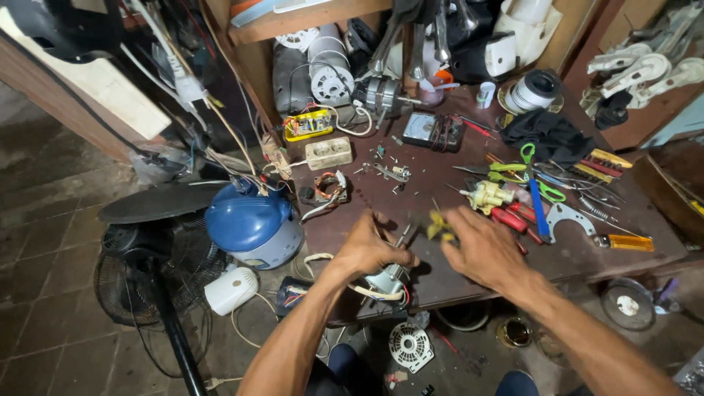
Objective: The person is disassembling the casing of a small electric motor using various hand tools on a cluttered workbench.
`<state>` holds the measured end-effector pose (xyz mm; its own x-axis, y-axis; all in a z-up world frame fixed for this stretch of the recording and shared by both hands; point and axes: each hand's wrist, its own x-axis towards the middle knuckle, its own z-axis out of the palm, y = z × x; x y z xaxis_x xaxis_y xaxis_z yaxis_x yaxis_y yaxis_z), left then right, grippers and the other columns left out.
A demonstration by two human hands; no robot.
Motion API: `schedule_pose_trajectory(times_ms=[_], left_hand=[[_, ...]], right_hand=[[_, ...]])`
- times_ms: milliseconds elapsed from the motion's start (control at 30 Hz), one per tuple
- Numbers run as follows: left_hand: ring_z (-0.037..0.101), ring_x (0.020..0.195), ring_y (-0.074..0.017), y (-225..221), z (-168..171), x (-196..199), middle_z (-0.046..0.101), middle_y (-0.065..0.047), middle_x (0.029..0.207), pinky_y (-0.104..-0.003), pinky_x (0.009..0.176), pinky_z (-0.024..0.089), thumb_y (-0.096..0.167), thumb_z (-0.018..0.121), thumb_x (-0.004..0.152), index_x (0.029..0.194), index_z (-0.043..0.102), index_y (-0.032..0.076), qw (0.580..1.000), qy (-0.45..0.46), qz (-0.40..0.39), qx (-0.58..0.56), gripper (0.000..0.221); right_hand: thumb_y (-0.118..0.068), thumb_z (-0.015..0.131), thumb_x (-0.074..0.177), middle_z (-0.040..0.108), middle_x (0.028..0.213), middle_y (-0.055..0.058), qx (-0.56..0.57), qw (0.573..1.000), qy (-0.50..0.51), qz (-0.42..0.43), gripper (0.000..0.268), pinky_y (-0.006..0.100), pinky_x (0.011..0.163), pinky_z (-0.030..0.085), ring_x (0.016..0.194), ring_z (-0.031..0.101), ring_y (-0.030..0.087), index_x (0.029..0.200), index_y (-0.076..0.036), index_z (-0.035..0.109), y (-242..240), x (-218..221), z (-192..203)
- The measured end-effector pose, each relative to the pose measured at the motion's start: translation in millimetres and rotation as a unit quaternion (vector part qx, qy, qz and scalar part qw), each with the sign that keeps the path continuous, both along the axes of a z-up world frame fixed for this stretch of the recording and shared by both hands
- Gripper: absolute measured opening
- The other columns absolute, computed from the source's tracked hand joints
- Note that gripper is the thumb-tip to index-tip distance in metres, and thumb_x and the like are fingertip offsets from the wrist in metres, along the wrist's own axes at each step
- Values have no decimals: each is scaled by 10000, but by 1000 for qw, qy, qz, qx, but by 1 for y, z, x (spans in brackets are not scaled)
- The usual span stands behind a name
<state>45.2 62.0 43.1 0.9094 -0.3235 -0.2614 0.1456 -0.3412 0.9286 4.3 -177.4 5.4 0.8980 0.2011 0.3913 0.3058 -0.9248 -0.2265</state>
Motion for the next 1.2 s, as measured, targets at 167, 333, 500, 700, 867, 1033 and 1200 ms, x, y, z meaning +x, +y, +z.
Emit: schedule_pose_trajectory(times_ms=[167, 333, 500, 700, 867, 1033, 1200], left_hand=[[764, 777, -189, -3, -6, 1, 746, -30, 767, -299, 942, 501, 218, 944, 438, 1165, 492, 79, 996, -22, -1, 89, 867], [748, 856, -259, -6, 2, -3, 756, -24, 815, -294, 1047, 386, 256, 938, 435, 1201, 476, 96, 991, -31, -13, 129, 909], [734, 892, -277, -3, 11, -8, 746, -7, 817, -297, 1007, 368, 271, 930, 451, 1160, 508, 108, 989, -37, -12, 142, 842], [714, 926, -339, -1, -6, -2, 742, -40, 818, -388, 1081, 249, 223, 914, 491, 1162, 476, 73, 990, -54, -21, 131, 816], [724, 924, -299, -1, -4, -6, 740, 4, 817, -368, 1039, 274, 277, 917, 481, 1156, 473, 103, 989, -50, -19, 141, 827], [715, 961, -348, -1, 3, -3, 746, -43, 857, -400, 1037, 267, 233, 899, 498, 1157, 474, 88, 988, -68, -21, 138, 798], [708, 953, -354, -1, 6, -8, 741, -45, 880, -386, 1024, 285, 230, 916, 475, 1171, 476, 82, 989, -55, -16, 138, 836]], right_hand=[[-296, 704, 769, 643, 894, 24, -13, 1000, 24, 0, 359, 451, 707, 590, 866, 696, 280, 1120, -254, 640, -12, -15, 10], [-254, 663, 758, 601, 832, 30, -86, 995, -31, 38, 287, 428, 676, 574, 851, 682, 296, 1043, -231, 635, -10, -14, 5], [-236, 706, 816, 642, 918, 60, 133, 986, -98, -3, 305, 408, 715, 566, 946, 684, 310, 1116, -214, 657, 5, -16, 5], [-212, 638, 777, 569, 805, 17, -73, 993, -86, 41, 236, 388, 646, 556, 818, 658, 269, 1011, -245, 634, -3, -11, 11], [-245, 654, 803, 601, 843, 41, 3, 998, -61, 1, 312, 406, 640, 552, 874, 672, 279, 1114, -244, 626, -1, -13, -4], [-245, 638, 801, 557, 788, -4, -61, 995, -74, 29, 269, 387, 623, 556, 835, 656, 252, 1070, -263, 638, -2, -13, 12], [-207, 586, 827, 568, 840, 20, -132, 987, -83, 27, 252, 374, 650, 545, 833, 636, 262, 1068, -257, 638, -1, -19, 19]])
